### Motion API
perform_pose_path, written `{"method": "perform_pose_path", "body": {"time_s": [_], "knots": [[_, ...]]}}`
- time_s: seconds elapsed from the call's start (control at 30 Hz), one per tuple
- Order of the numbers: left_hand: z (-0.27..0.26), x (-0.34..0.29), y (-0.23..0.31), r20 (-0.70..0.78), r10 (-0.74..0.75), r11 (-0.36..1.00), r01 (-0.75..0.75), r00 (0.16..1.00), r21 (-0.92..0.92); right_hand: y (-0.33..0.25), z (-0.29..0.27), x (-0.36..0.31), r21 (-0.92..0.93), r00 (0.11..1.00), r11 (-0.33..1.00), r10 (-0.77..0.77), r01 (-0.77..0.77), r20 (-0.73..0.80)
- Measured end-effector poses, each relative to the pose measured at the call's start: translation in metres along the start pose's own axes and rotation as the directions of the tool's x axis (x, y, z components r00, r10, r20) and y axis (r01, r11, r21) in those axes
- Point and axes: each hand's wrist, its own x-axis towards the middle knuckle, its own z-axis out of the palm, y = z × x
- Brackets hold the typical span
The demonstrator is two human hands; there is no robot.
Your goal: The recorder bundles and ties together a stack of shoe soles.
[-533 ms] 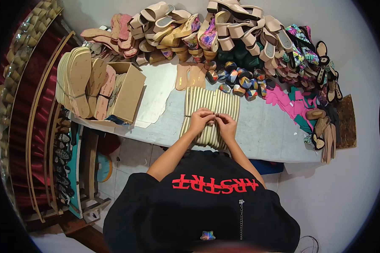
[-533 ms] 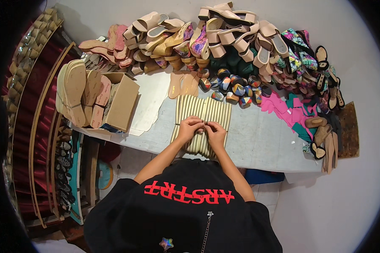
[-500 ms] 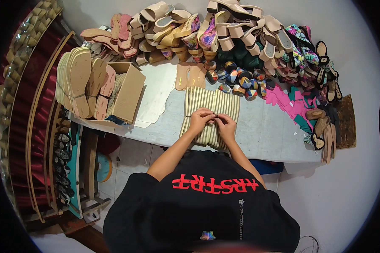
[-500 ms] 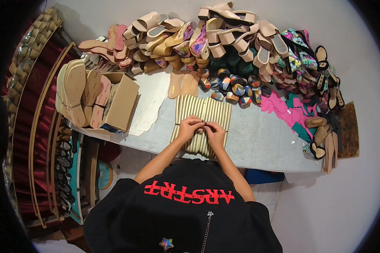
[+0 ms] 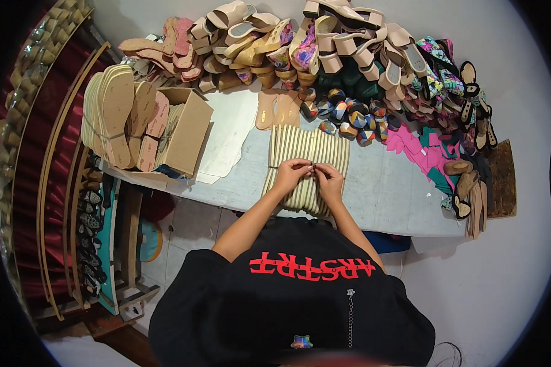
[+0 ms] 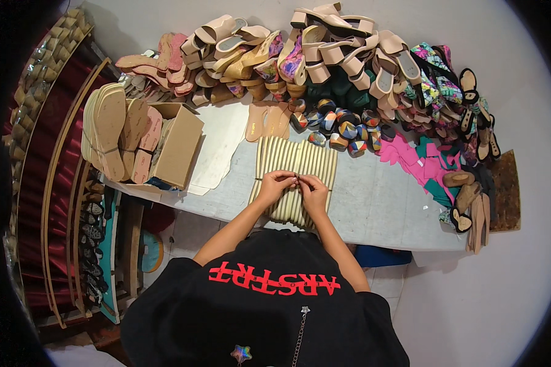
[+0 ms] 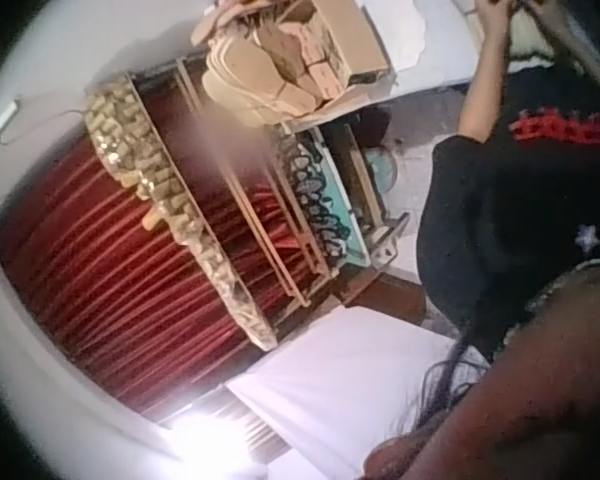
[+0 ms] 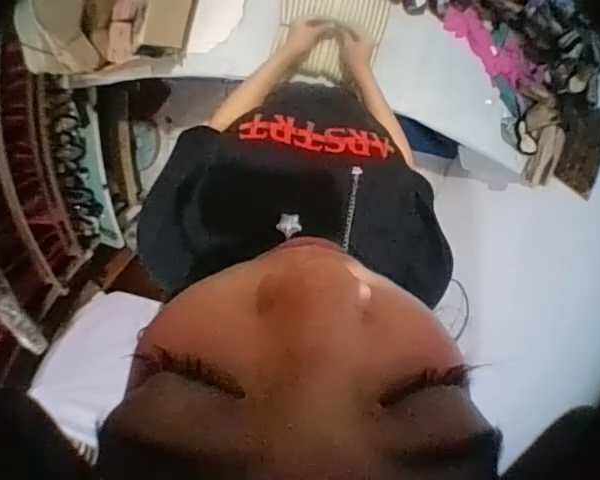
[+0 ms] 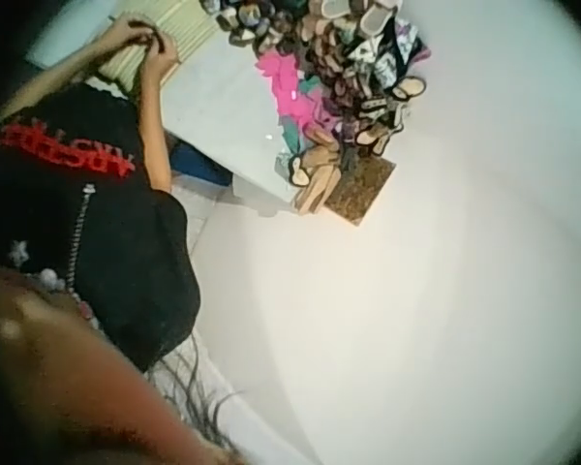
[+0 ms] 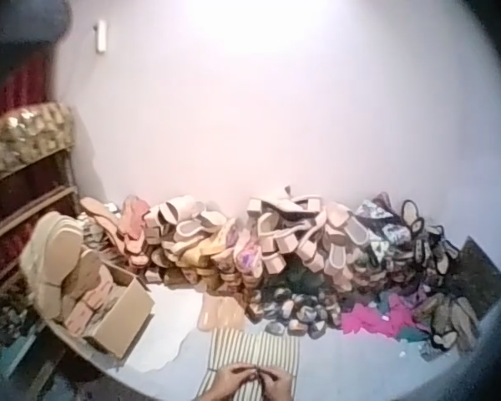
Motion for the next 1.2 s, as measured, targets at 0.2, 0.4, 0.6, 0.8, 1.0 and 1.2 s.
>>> {"method": "perform_pose_path", "body": {"time_s": [0.2,0.4,0.6,0.8,1.0,1.2], "knots": [[-0.002,0.002,-0.001,-0.007,-0.011,0.999,0.011,1.000,0.047,0.006,0.000,0.000,0.047,0.995,0.994,0.099,-0.100,0.022],[-0.003,0.000,0.000,0.030,-0.002,0.998,0.000,1.000,0.069,0.011,-0.003,0.005,0.151,0.980,0.969,0.194,-0.197,0.035],[-0.005,0.001,-0.005,0.026,0.023,0.996,-0.025,0.999,0.090,-0.006,-0.007,0.004,-0.107,0.995,0.993,-0.043,0.052,0.087],[-0.005,0.001,-0.007,0.006,0.021,0.998,-0.021,1.000,0.051,-0.005,-0.008,0.007,-0.052,0.979,0.984,0.174,-0.169,0.109],[-0.005,0.002,-0.002,0.003,0.025,0.999,-0.025,1.000,-0.024,0.006,-0.015,0.023,-0.056,0.934,0.979,0.205,-0.197,0.294],[-0.009,0.003,-0.004,0.081,0.066,0.969,-0.084,0.994,0.231,0.007,-0.016,0.024,-0.091,0.931,0.978,0.209,-0.190,0.298]]}}
